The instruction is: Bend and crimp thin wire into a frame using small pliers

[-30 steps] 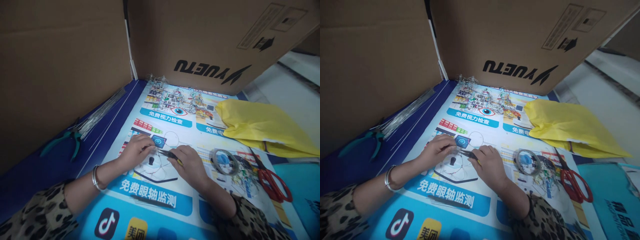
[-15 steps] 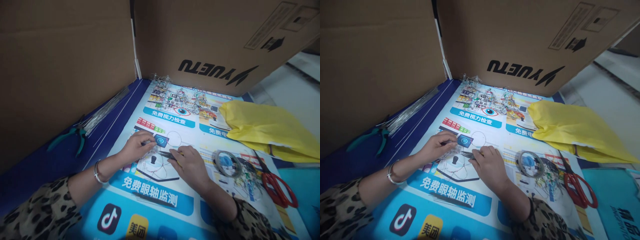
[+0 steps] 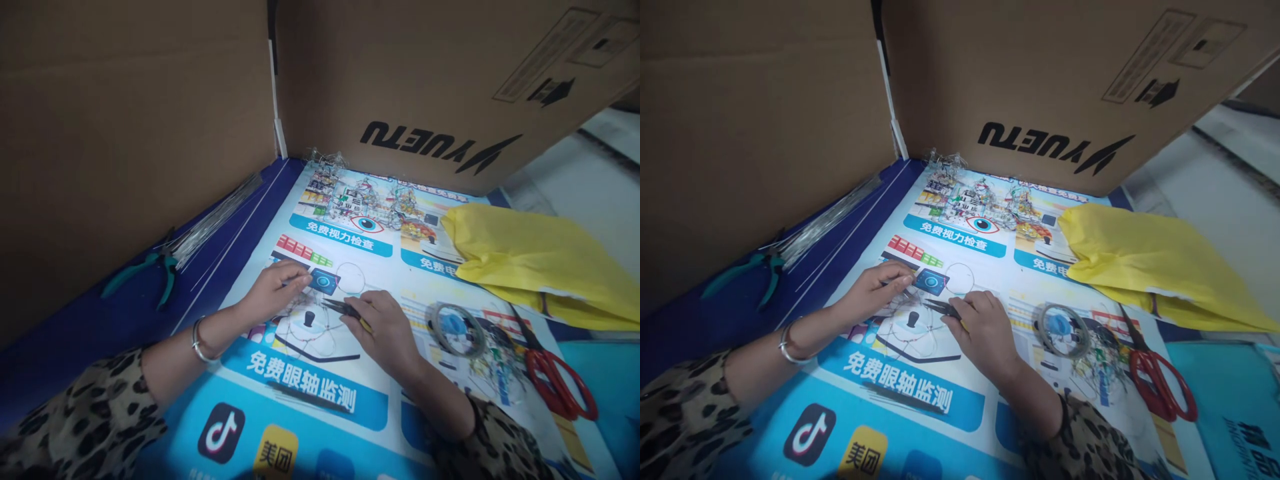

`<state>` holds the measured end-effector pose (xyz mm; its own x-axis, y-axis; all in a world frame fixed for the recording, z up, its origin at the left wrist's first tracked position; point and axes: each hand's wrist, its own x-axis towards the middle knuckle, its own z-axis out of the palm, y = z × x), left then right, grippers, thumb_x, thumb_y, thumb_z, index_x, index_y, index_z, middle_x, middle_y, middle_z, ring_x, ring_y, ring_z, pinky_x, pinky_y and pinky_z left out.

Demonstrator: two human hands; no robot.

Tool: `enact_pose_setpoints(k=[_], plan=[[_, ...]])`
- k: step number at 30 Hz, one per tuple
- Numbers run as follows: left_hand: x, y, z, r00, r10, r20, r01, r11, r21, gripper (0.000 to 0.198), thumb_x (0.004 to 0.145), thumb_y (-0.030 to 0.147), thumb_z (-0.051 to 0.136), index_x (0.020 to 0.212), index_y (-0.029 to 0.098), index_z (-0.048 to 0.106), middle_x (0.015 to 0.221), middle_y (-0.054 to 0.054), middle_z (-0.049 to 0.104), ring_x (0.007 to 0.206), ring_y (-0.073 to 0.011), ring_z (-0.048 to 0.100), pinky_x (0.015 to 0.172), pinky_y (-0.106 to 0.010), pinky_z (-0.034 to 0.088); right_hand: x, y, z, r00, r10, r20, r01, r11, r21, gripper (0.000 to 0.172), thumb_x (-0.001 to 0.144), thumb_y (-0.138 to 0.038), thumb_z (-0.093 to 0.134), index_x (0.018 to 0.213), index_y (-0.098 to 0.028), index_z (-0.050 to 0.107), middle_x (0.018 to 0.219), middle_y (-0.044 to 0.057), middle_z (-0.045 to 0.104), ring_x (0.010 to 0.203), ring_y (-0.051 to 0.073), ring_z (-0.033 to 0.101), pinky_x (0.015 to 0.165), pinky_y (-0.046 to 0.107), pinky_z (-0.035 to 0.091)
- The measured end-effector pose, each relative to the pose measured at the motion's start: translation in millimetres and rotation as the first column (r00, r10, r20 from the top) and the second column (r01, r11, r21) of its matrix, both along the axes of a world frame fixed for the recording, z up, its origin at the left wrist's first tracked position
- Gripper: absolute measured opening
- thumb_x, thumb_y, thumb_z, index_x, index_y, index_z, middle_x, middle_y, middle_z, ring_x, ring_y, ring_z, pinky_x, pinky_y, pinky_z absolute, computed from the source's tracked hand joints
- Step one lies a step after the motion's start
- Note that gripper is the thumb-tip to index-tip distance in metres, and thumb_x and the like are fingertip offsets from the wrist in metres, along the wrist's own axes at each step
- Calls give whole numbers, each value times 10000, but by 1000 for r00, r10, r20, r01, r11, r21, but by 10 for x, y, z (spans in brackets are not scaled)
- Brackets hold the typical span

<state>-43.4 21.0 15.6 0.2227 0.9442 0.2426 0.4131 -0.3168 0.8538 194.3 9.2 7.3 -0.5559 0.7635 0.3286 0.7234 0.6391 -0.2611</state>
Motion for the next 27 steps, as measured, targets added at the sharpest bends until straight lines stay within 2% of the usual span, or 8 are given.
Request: enact_pose_setpoints(k=[6, 12, 19, 23, 27], plan=[[-11, 13, -57, 998, 53, -27, -53, 999, 12, 113, 813, 253, 561, 770, 173, 629, 814, -42, 631, 823, -159, 570, 781, -299, 439, 4, 2, -7, 1000, 5, -31, -5, 1000, -11, 277, 854, -389, 502, 986, -180, 627, 869, 77, 578, 825, 199, 491, 726, 338, 424], [-50, 4, 14, 991, 131, -26, -132, 991, -31, 145, 833, 290, 527, 844, 183, 623, 847, -30, 646, 819, -148, 587, 755, -270, 449, 16, 14, -35, 997, 9, -82, -9, 1000, 1, 278, 849, -390, 510, 981, -178, 630, 863, 75, 584, 826, 193, 507, 725, 333, 437], [-287, -123, 124, 960, 93, -263, -101, 995, -16, 215, 870, 315, 464, 835, 178, 626, 791, -10, 649, 721, -133, 585, 652, -237, 432, 42, 32, -66, 992, 7, -126, -7, 1000, -2, 268, 841, -381, 527, 987, -183, 632, 883, 72, 599, 846, 187, 530, 749, 329, 448], [-354, -209, 81, 945, 87, -315, -86, 996, 17, 217, 866, 305, 477, 820, 181, 649, 761, -16, 654, 711, -137, 581, 662, -250, 425, 47, 35, -69, 992, 13, -122, -14, 1000, 0, 264, 837, -377, 531, 986, -184, 632, 883, 73, 599, 842, 193, 530, 745, 340, 448], [-317, -224, 13, 935, 115, -334, -91, 992, 86, 182, 837, 285, 528, 768, 190, 667, 755, -22, 655, 767, -158, 580, 721, -284, 418, 52, 46, -84, 991, 15, -132, -15, 1000, 3, 259, 825, -359, 552, 982, -168, 633, 883, 79, 596, 846, 196, 527, 751, 343, 445]])
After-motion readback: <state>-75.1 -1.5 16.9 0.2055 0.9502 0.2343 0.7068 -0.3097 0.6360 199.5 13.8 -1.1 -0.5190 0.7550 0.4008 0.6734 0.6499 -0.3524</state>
